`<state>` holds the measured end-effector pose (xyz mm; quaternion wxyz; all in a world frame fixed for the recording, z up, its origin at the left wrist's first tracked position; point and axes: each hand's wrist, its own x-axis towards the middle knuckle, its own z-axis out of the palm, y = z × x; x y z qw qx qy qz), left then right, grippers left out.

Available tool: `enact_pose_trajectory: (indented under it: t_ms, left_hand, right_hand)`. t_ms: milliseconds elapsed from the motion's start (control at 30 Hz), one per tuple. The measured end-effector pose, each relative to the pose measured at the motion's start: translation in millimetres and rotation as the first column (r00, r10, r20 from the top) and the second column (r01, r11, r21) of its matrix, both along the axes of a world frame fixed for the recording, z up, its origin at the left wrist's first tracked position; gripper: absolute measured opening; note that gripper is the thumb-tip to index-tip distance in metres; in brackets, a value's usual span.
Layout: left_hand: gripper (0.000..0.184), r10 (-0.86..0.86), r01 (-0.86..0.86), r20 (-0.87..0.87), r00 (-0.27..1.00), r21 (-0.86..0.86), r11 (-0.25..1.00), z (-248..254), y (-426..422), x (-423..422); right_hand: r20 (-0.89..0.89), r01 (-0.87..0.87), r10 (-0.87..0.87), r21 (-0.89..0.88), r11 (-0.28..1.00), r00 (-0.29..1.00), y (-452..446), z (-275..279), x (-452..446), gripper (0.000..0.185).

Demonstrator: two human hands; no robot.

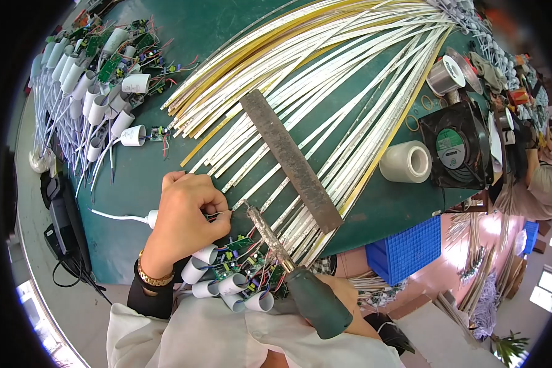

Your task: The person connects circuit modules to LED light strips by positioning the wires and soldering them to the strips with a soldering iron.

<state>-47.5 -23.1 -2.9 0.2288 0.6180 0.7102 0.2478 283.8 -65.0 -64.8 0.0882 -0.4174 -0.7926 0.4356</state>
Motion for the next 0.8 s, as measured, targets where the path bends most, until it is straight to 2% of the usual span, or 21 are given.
enact_pose_trajectory:
  t_ms: [33, 67, 100, 133, 167, 300, 367, 467, 567, 800]
  left_hand:
    - [0.008, -0.001, 0.001, -0.001, 1.0, 0.004, 1.0, 0, 0, 0]
    - [0.008, -0.002, 0.002, -0.003, 1.0, 0.008, 1.0, 0, 0, 0]
    - [0.008, -0.001, 0.001, -0.003, 1.0, 0.007, 1.0, -1, -1, 0]
    - [0.01, 0.0, 0.0, -0.006, 1.0, 0.031, 1.0, -2, -1, 0]
    - [0.011, 0.001, -0.001, -0.008, 1.0, 0.054, 0.999, -3, -1, 0]
    - [0.011, -0.001, 0.001, -0.007, 1.0, 0.049, 0.999, -3, -1, -1]
    - [0.011, -0.005, 0.005, -0.005, 1.0, 0.051, 0.999, -3, -1, -1]
    - [0.011, -0.007, 0.008, -0.014, 1.0, 0.06, 0.998, -3, -1, -1]
    - [0.011, -0.005, 0.005, -0.008, 1.0, 0.061, 0.998, -4, 0, -1]
    - [0.011, -0.005, 0.005, -0.001, 1.0, 0.056, 0.998, -3, -1, -1]
  right_hand:
    - [-0.066, 0.191, -0.219, -0.293, 0.937, 0.974, -16, -29, 16, 0.012]
    - [-0.062, 0.328, -0.436, -0.567, 0.756, 0.898, -17, -32, 12, 0.013]
    - [-0.062, 0.327, -0.435, -0.568, 0.755, 0.898, -14, -25, 12, 0.013]
    - [-0.004, 0.191, -0.2, -0.274, 0.943, 0.98, 6, 11, -11, 0.022]
    - [0.128, -0.022, 0.018, 0.028, 0.999, 0.992, 16, 30, -24, 0.031]
    - [0.077, 0.058, -0.059, 0.009, 0.998, 0.995, 7, 20, -21, 0.03]
    - [0.088, 0.115, -0.109, -0.063, 0.991, 0.99, 6, 19, -21, 0.03]
    - [0.081, 0.142, -0.138, -0.043, 0.989, 0.987, 5, 17, -21, 0.03]
    - [0.08, 0.121, -0.122, 0.015, 0.992, 0.989, 7, 19, -23, 0.03]
    - [0.088, 0.129, -0.128, -0.001, 0.992, 0.988, 6, 18, -20, 0.029]
